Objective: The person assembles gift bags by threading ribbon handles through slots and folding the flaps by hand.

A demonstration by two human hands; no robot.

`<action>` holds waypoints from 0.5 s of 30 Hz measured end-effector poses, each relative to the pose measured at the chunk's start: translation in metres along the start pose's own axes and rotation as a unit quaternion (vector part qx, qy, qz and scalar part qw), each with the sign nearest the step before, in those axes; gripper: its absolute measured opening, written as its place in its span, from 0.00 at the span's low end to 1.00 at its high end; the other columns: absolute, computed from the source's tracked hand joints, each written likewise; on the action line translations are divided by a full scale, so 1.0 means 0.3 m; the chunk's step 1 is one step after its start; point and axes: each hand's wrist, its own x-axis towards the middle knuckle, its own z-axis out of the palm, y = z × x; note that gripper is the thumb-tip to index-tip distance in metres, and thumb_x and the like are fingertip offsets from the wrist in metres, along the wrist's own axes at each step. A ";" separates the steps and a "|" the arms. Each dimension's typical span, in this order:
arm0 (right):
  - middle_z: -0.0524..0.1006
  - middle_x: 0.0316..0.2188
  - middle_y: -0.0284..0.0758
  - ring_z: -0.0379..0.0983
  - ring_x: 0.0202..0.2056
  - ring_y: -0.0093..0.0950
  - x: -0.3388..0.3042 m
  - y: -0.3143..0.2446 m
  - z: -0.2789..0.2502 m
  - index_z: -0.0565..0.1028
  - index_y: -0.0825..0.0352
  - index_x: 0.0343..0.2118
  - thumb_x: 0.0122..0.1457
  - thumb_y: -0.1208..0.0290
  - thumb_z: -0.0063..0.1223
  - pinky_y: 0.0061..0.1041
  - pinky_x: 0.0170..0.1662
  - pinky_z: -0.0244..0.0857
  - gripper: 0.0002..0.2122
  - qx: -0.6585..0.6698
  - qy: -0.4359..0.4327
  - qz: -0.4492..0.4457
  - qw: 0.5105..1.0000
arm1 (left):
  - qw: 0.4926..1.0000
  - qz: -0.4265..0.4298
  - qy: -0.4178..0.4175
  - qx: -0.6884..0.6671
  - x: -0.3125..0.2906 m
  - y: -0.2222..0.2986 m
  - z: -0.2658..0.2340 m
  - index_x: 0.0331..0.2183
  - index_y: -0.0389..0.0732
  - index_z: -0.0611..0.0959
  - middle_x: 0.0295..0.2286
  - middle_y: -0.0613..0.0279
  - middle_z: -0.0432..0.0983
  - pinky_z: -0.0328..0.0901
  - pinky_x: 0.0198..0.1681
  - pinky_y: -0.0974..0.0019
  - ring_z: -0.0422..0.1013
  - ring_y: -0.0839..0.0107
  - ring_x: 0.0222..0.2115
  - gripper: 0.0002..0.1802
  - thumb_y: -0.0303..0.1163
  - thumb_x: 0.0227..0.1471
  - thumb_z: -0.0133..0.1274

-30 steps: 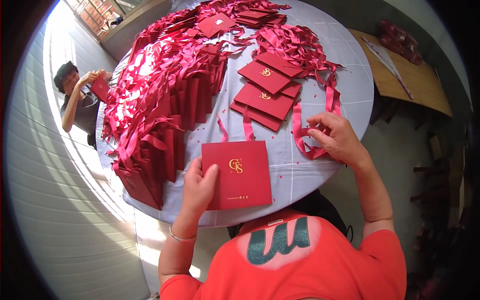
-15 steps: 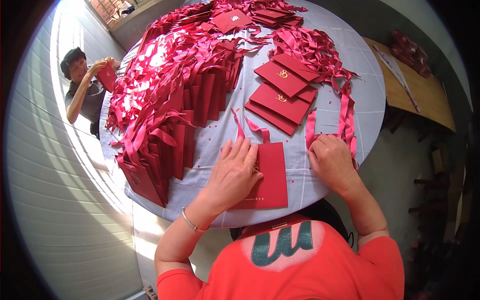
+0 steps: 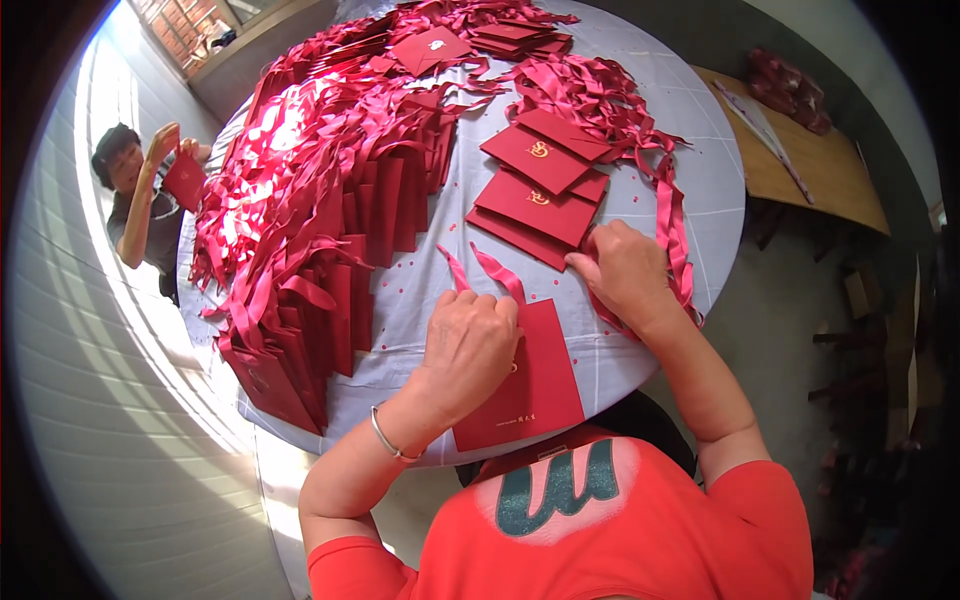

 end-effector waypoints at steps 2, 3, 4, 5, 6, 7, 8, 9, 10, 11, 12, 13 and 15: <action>0.77 0.29 0.42 0.77 0.32 0.43 0.008 0.011 0.032 0.78 0.68 0.28 0.50 0.57 0.66 0.39 0.35 0.72 0.17 0.008 -0.008 0.024 1.000 | 1.000 0.000 -0.006 -0.019 0.016 -0.015 0.006 0.27 0.38 0.80 0.24 0.53 0.77 0.66 0.40 0.56 0.74 0.55 0.29 0.13 0.34 0.42 0.65; 0.77 0.29 0.42 0.77 0.32 0.43 0.008 0.016 0.036 0.78 0.69 0.28 0.50 0.56 0.66 0.40 0.35 0.72 0.17 0.019 -0.017 0.043 0.999 | 0.999 -0.006 -0.011 -0.035 0.021 -0.024 0.009 0.27 0.37 0.80 0.25 0.52 0.77 0.66 0.40 0.55 0.74 0.54 0.29 0.13 0.34 0.42 0.65; 0.77 0.29 0.42 0.77 0.32 0.43 0.006 0.021 0.033 0.78 0.69 0.28 0.50 0.56 0.66 0.40 0.35 0.72 0.17 0.015 -0.017 0.046 0.999 | 0.999 -0.004 -0.007 -0.051 0.025 -0.031 0.005 0.29 0.37 0.81 0.25 0.53 0.76 0.67 0.38 0.55 0.74 0.53 0.29 0.13 0.34 0.42 0.65; 0.77 0.30 0.42 0.77 0.32 0.43 0.006 0.029 0.028 0.78 0.69 0.29 0.50 0.57 0.66 0.40 0.35 0.72 0.17 0.025 -0.030 0.050 0.998 | 0.998 0.000 -0.006 -0.055 0.027 -0.037 0.002 0.29 0.37 0.81 0.25 0.53 0.76 0.67 0.38 0.55 0.74 0.53 0.29 0.13 0.34 0.42 0.65; 0.77 0.31 0.42 0.78 0.32 0.43 0.006 0.035 0.023 0.78 0.69 0.30 0.51 0.58 0.65 0.40 0.35 0.72 0.16 0.034 -0.043 0.053 0.997 | 0.996 -0.022 -0.031 -0.080 0.028 -0.044 0.000 0.30 0.37 0.81 0.25 0.53 0.76 0.68 0.37 0.55 0.74 0.53 0.30 0.13 0.34 0.42 0.65; 0.77 0.31 0.42 0.78 0.32 0.43 0.003 0.032 0.009 0.78 0.69 0.30 0.51 0.58 0.65 0.40 0.35 0.72 0.16 0.029 -0.043 0.055 0.997 | 0.992 -0.043 -0.056 -0.105 0.028 -0.050 0.000 0.30 0.38 0.82 0.25 0.53 0.76 0.68 0.36 0.55 0.74 0.53 0.31 0.13 0.34 0.43 0.65; 0.77 0.31 0.42 0.78 0.33 0.43 -0.001 0.017 -0.012 0.78 0.68 0.30 0.52 0.59 0.64 0.40 0.35 0.72 0.15 0.016 -0.041 0.060 0.997 | 0.992 -0.046 -0.054 -0.109 0.025 -0.058 0.001 0.30 0.38 0.82 0.25 0.54 0.78 0.69 0.34 0.56 0.76 0.55 0.31 0.13 0.34 0.43 0.66; 0.77 0.31 0.42 0.78 0.33 0.44 -0.002 0.007 -0.023 0.78 0.68 0.31 0.52 0.60 0.63 0.41 0.35 0.72 0.14 0.003 -0.039 0.064 0.997 | 0.991 -0.045 -0.052 -0.113 0.024 -0.062 0.000 0.30 0.38 0.82 0.25 0.54 0.78 0.69 0.34 0.56 0.76 0.55 0.31 0.13 0.34 0.43 0.66; 0.77 0.31 0.42 0.78 0.33 0.44 0.002 0.005 -0.023 0.78 0.68 0.31 0.52 0.60 0.63 0.41 0.35 0.72 0.14 -0.002 -0.040 0.064 0.997 | 0.983 -0.065 -0.063 -0.161 0.023 -0.065 -0.005 0.30 0.37 0.82 0.25 0.54 0.78 0.70 0.34 0.57 0.77 0.57 0.30 0.13 0.34 0.43 0.66; 0.78 0.31 0.42 0.78 0.33 0.43 0.005 0.004 -0.023 0.78 0.68 0.30 0.53 0.62 0.62 0.41 0.35 0.72 0.13 0.013 -0.044 0.078 0.996 | 0.971 -0.085 -0.075 -0.209 0.021 -0.067 -0.008 0.30 0.37 0.82 0.24 0.55 0.79 0.70 0.33 0.59 0.77 0.58 0.28 0.14 0.34 0.43 0.67; 0.78 0.31 0.42 0.78 0.33 0.43 0.008 0.005 -0.022 0.78 0.68 0.28 0.53 0.64 0.61 0.41 0.35 0.72 0.11 0.028 -0.048 0.091 0.994 | 0.971 -0.084 -0.073 -0.213 0.018 -0.071 -0.008 0.30 0.37 0.82 0.24 0.55 0.79 0.70 0.33 0.59 0.77 0.58 0.28 0.14 0.34 0.43 0.67; 0.78 0.31 0.42 0.78 0.33 0.43 0.014 0.012 -0.021 0.78 0.68 0.28 0.53 0.64 0.61 0.41 0.35 0.72 0.11 0.024 -0.049 0.090 0.994 | 0.959 -0.108 -0.089 -0.245 0.014 -0.075 -0.007 0.30 0.36 0.82 0.24 0.55 0.80 0.70 0.32 0.60 0.78 0.59 0.27 0.14 0.34 0.43 0.67; 0.79 0.28 0.41 0.77 0.30 0.42 0.031 0.024 -0.014 0.79 0.69 0.28 0.53 0.65 0.61 0.39 0.35 0.69 0.11 0.087 -0.085 0.144 0.982 | 0.945 -0.133 -0.105 -0.278 0.009 -0.085 -0.008 0.30 0.36 0.81 0.23 0.55 0.80 0.70 0.31 0.61 0.78 0.60 0.25 0.14 0.34 0.43 0.68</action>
